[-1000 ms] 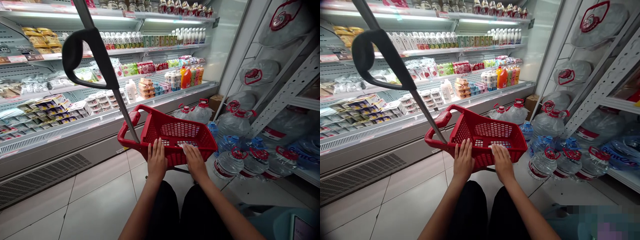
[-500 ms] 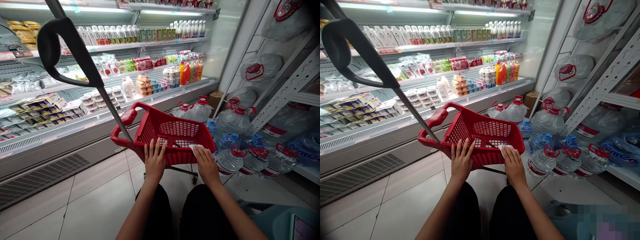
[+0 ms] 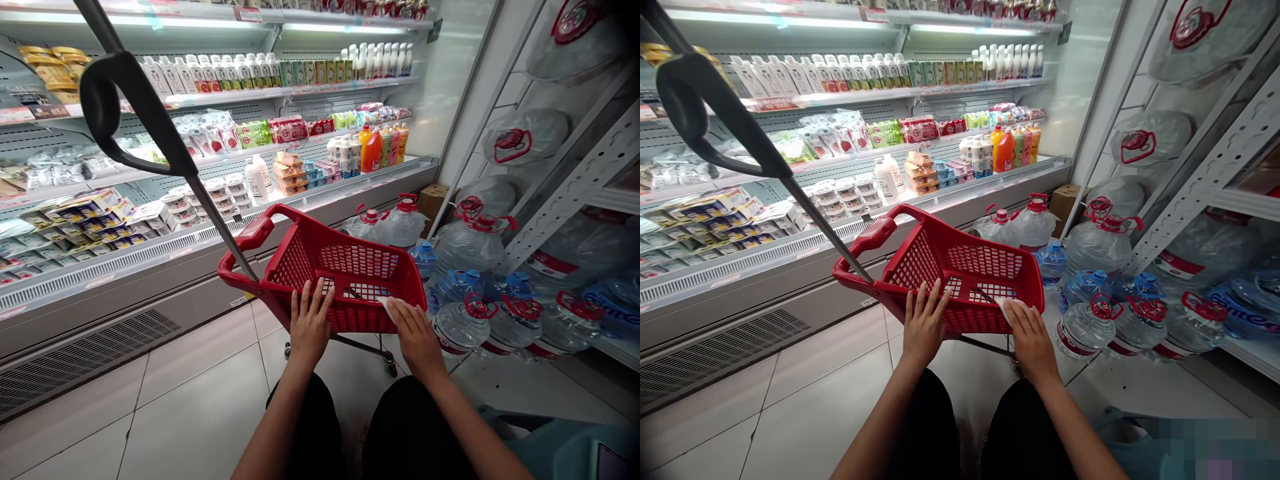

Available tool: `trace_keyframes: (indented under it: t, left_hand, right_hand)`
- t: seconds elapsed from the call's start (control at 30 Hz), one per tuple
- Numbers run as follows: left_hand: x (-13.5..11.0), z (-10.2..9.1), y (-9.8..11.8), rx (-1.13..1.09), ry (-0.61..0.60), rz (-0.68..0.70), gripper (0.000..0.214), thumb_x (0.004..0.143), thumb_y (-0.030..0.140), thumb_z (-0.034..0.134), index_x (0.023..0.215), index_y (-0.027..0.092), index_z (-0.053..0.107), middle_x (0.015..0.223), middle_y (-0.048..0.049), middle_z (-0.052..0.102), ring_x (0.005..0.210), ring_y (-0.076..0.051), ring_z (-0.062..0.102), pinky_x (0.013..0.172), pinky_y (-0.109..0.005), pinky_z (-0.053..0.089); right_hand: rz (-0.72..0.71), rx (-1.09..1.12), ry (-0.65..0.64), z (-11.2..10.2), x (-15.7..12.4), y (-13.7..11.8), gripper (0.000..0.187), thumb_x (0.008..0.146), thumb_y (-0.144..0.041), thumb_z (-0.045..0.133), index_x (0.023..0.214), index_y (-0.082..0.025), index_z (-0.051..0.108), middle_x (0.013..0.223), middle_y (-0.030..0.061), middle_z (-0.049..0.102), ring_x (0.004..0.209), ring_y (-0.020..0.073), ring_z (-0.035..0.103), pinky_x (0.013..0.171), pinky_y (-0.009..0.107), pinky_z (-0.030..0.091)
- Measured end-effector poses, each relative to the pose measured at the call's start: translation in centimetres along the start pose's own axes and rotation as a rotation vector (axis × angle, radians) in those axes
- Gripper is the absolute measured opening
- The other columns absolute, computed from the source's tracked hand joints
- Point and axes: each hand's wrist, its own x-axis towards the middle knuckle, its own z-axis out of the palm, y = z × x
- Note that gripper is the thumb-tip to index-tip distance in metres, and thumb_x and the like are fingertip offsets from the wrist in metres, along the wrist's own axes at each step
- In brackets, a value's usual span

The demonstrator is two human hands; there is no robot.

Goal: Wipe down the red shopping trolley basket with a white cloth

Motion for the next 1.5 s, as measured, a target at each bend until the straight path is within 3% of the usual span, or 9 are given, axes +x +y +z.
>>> trace_keyframes:
  t: [0.13, 0.3, 0.4, 0.5, 0.73, 0.83, 1.07, 1.33, 1.5]
  left_hand:
    - [0.5, 0.8, 1.3, -0.01, 0.028, -0.062, 0.085, 0.083, 0.011, 0.066, 0.163, 0.029, 0.042, 0.175, -0.004, 0.026, 0.162, -0.04, 0.015, 0.132, -0.061, 0.018]
    - [0.9, 2.6, 4.1, -0.037, 0.036, -0.027, 0.088, 0.082, 0.01, 0.069, 0.163, 0.032, 0.042, 0.176, -0.0038, 0.023, 0.162, -0.043, 0.009, 0.13, -0.065, 0.021]
    - [0.9, 3.1, 3.9, -0.023, 0.047, 0.008, 0.09, 0.084, 0.009, 0.068, 0.164, 0.035, 0.038, 0.177, -0.0027, 0.02, 0.163, -0.043, 0.007, 0.13, -0.064, 0.022]
    - [0.7, 2.9, 2.5, -0.012, 0.042, 0.05, 0.094, 0.085, 0.009, 0.068, 0.166, 0.038, 0.031, 0.177, -0.0008, 0.016, 0.163, -0.041, 0.008, 0.13, -0.061, 0.024]
    - [1.2, 2.6, 0.7, -0.06, 0.004, 0.035, 0.095, 0.083, 0.01, 0.069, 0.166, 0.04, 0.032, 0.178, 0.0019, 0.01, 0.163, -0.04, 0.006, 0.131, -0.061, 0.022]
    - [1.6, 3.0, 1.4, -0.083, 0.005, -0.022, 0.092, 0.082, 0.008, 0.067, 0.164, 0.037, 0.036, 0.178, 0.0, 0.011, 0.163, -0.04, 0.006, 0.132, -0.061, 0.021]
    - [1.8, 3.1, 1.9, -0.104, -0.014, -0.023, 0.087, 0.079, 0.012, 0.069, 0.16, 0.032, 0.045, 0.177, -0.0009, 0.018, 0.163, -0.04, 0.0, 0.132, -0.063, 0.018]
    - [1.2, 2.2, 0.8, -0.089, -0.012, 0.015, 0.088, 0.081, 0.011, 0.068, 0.162, 0.034, 0.042, 0.178, -0.0003, 0.013, 0.163, -0.039, 0.004, 0.131, -0.064, 0.015]
    - [1.3, 2.1, 0.4, -0.108, -0.009, 0.017, 0.09, 0.083, 0.019, 0.072, 0.165, 0.035, 0.036, 0.178, 0.0003, 0.01, 0.163, -0.039, 0.001, 0.132, -0.063, 0.014]
  right_hand:
    - [0.103, -0.039, 0.054, -0.2, -1.5, 1.2, 0.073, 0.101, -0.011, 0.034, 0.171, -0.025, 0.017, 0.161, 0.0094, 0.051, 0.149, 0.0285, 0.045, 0.127, 0.057, 0.032]
    - [-0.003, 0.029, 0.034, 1.9, 2.8, -4.4, 0.073, 0.1, -0.012, 0.035, 0.171, -0.021, 0.016, 0.162, 0.0108, 0.049, 0.151, 0.0295, 0.042, 0.127, 0.057, 0.033]
    - [-0.047, 0.052, 0.024, 2.7, 4.7, -6.3, 0.074, 0.1, -0.01, 0.036, 0.171, -0.022, 0.015, 0.16, 0.0098, 0.052, 0.148, 0.0277, 0.045, 0.126, 0.054, 0.034]
    - [-0.077, 0.049, 0.007, 2.4, 4.2, -4.9, 0.074, 0.1, -0.009, 0.035, 0.171, -0.023, 0.016, 0.159, 0.0087, 0.053, 0.146, 0.0254, 0.048, 0.127, 0.051, 0.035]
    - [0.015, -0.037, 0.027, 0.6, -1.2, 1.8, 0.075, 0.101, -0.009, 0.035, 0.171, -0.026, 0.016, 0.158, 0.0074, 0.054, 0.146, 0.0254, 0.049, 0.127, 0.052, 0.033]
    - [0.053, -0.029, 0.038, 1.0, -1.6, 1.6, 0.074, 0.101, -0.011, 0.034, 0.171, -0.025, 0.014, 0.16, 0.0094, 0.052, 0.15, 0.0272, 0.045, 0.127, 0.055, 0.033]
    - [0.002, 0.032, 0.027, 1.9, 1.8, -1.8, 0.076, 0.1, -0.009, 0.036, 0.171, -0.023, 0.014, 0.162, 0.0104, 0.049, 0.151, 0.0274, 0.042, 0.127, 0.054, 0.035]
    - [0.034, 0.075, 0.012, 1.2, -0.5, 2.9, 0.067, 0.102, -0.01, 0.03, 0.167, -0.026, 0.03, 0.157, 0.0068, 0.056, 0.149, 0.0226, 0.046, 0.129, 0.054, 0.028]
    - [0.123, 0.224, 0.076, 2.2, -0.5, 2.5, 0.057, 0.103, -0.015, 0.03, 0.157, -0.025, 0.045, 0.148, 0.008, 0.062, 0.142, 0.0224, 0.053, 0.127, 0.055, 0.032]
